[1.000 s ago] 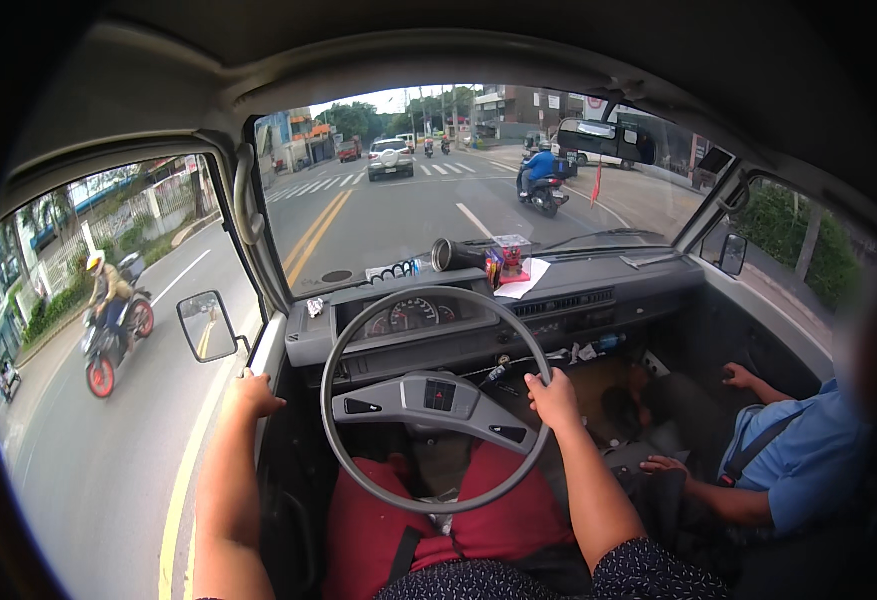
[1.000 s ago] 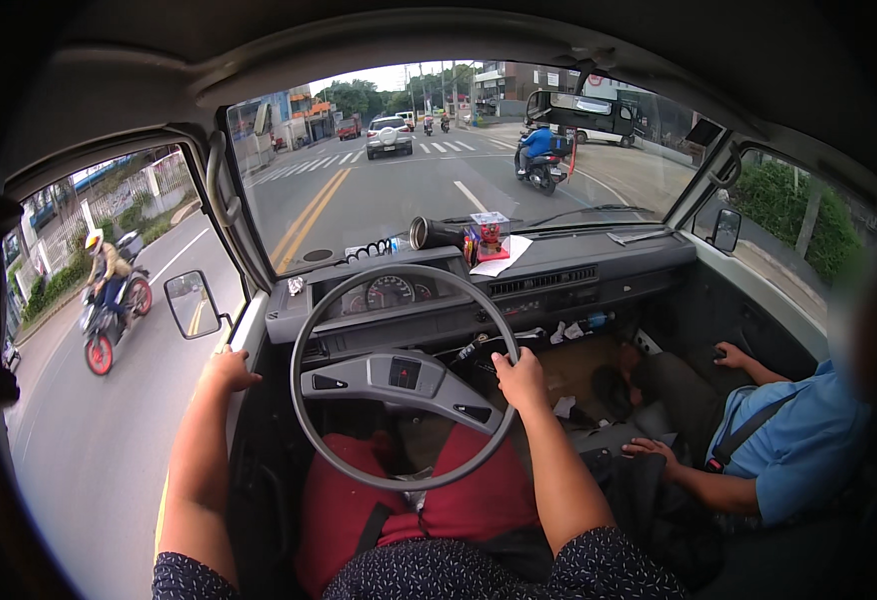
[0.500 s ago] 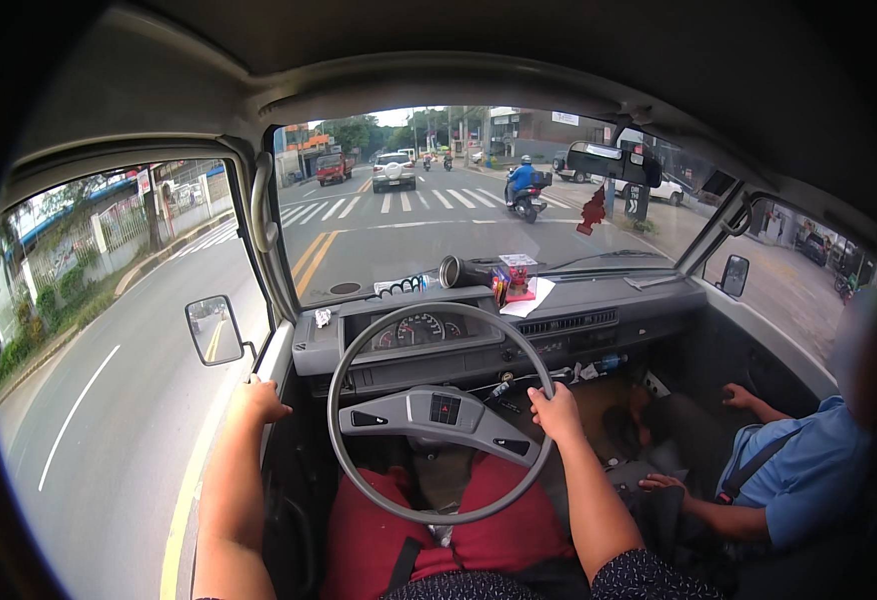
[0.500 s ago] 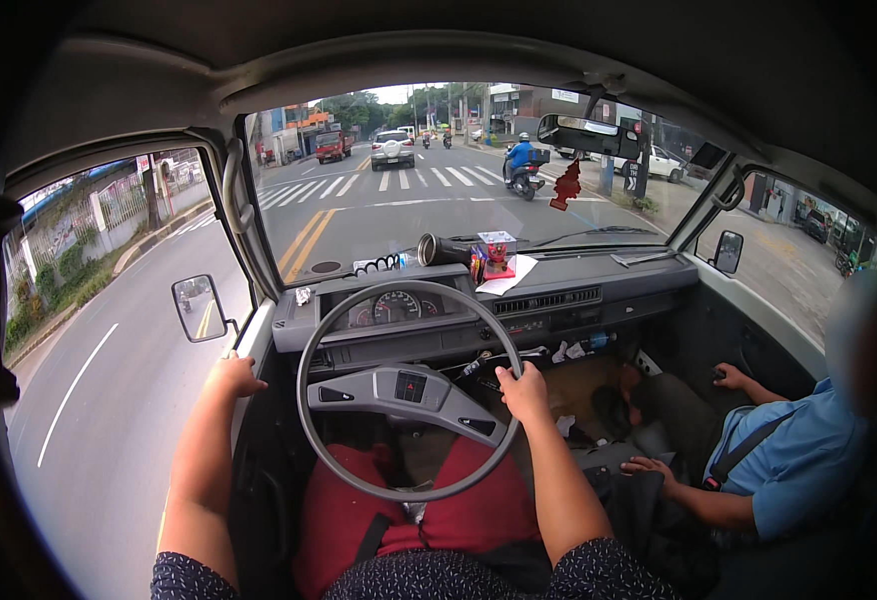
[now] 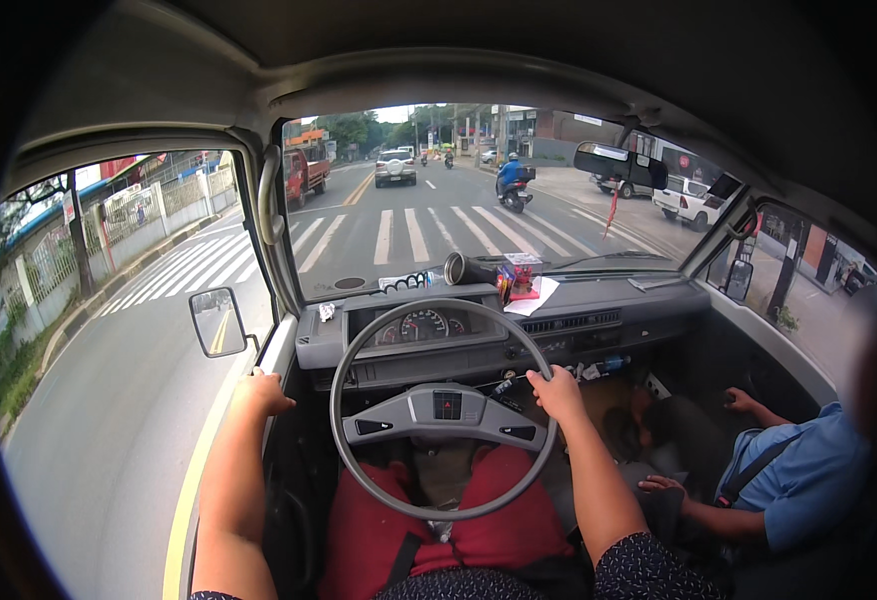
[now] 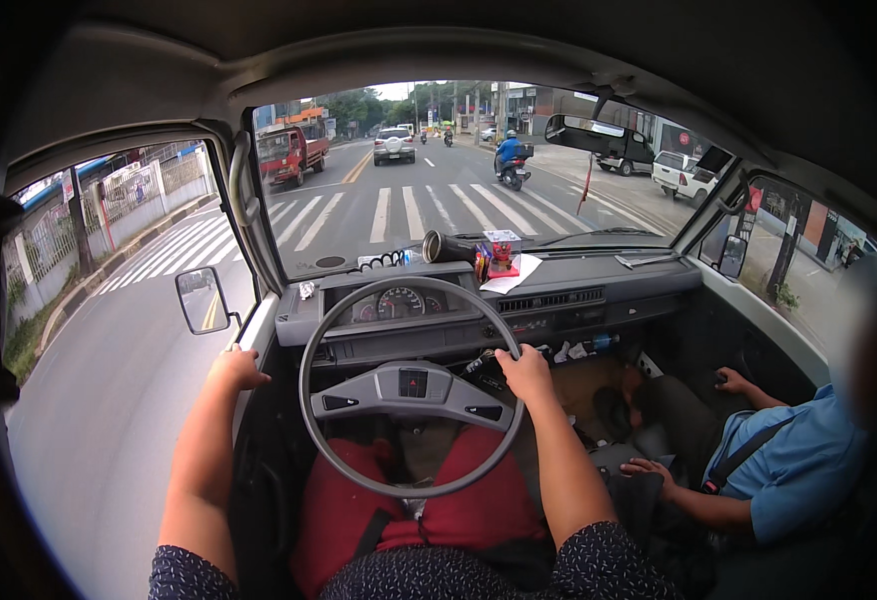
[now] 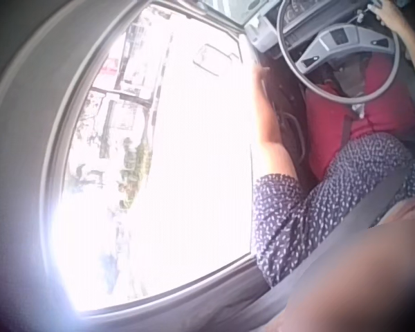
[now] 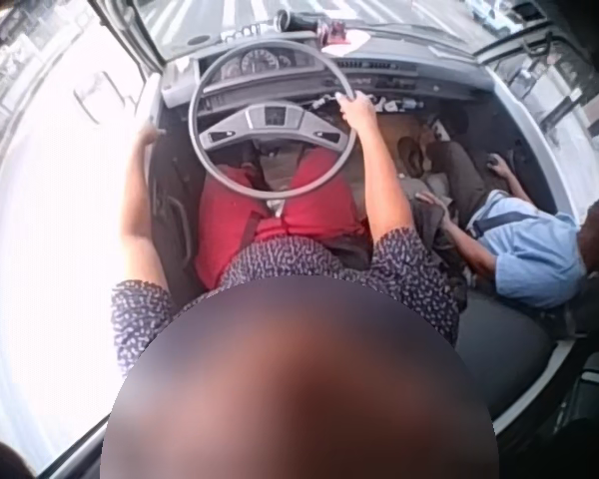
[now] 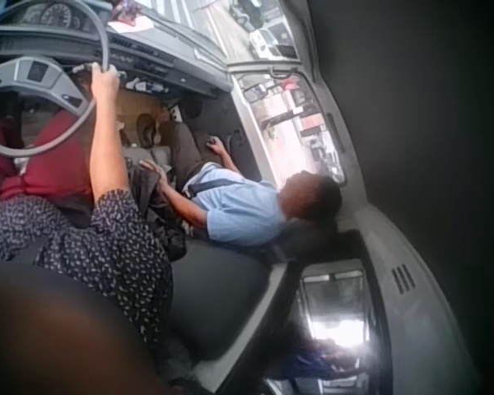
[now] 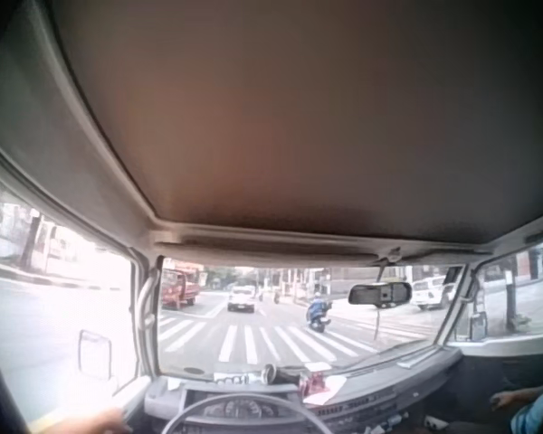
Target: The person drives a van along a two-lane road, steering with both hands and occasionally glancing at the passenger. The vehicle follows traffic, passes other cars and motorcycles, and navigates through intersections and commercial areas.
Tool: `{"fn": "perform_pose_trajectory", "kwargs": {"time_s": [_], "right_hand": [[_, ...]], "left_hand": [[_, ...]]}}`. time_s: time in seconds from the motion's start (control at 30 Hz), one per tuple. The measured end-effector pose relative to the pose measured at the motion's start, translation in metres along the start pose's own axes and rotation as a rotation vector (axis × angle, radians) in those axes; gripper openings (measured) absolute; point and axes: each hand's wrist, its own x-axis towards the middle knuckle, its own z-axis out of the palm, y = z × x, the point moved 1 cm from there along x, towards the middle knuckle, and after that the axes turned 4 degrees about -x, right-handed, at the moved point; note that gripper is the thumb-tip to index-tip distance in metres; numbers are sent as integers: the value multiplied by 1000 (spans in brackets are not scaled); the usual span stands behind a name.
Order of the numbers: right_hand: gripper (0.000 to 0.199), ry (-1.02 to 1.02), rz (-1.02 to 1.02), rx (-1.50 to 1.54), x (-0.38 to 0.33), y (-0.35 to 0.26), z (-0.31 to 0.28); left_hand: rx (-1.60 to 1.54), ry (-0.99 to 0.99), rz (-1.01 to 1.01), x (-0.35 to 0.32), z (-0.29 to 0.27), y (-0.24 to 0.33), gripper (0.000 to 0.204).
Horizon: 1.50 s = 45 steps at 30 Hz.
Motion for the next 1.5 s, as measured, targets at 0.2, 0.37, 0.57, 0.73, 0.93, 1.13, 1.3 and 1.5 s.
{"fn": "perform_pose_trajectory", "kwargs": {"time_s": [0.2,0.37,0.57,0.73,0.93,1.13,1.3,1.5], "right_hand": [[39,-28,25,5,3,-1,1],[40,-23,29,-33,3,-6,-2],[40,-6,-66,-122,24,-1,4],[40,42,-132,-282,44,-2,7],[50,-55,-3,-368,36,-30,-2],[54,-40,-10,-507,30,-58,-8],[55,3,-57,-578,40,-62,-2],[55,3,-114,-599,46,-68,1]], "left_hand": [[12,-9,-15,-6,-5,1,77],[8,12,-6,-4,-2,1,76],[16,4,-40,-1,0,2,75],[16,7,-25,1,3,0,76],[-33,-4,2,4,4,-4,77],[-42,-12,-11,9,9,-5,77],[-15,-38,-13,14,11,-6,76],[-41,-29,-33,6,4,-1,75]]}}
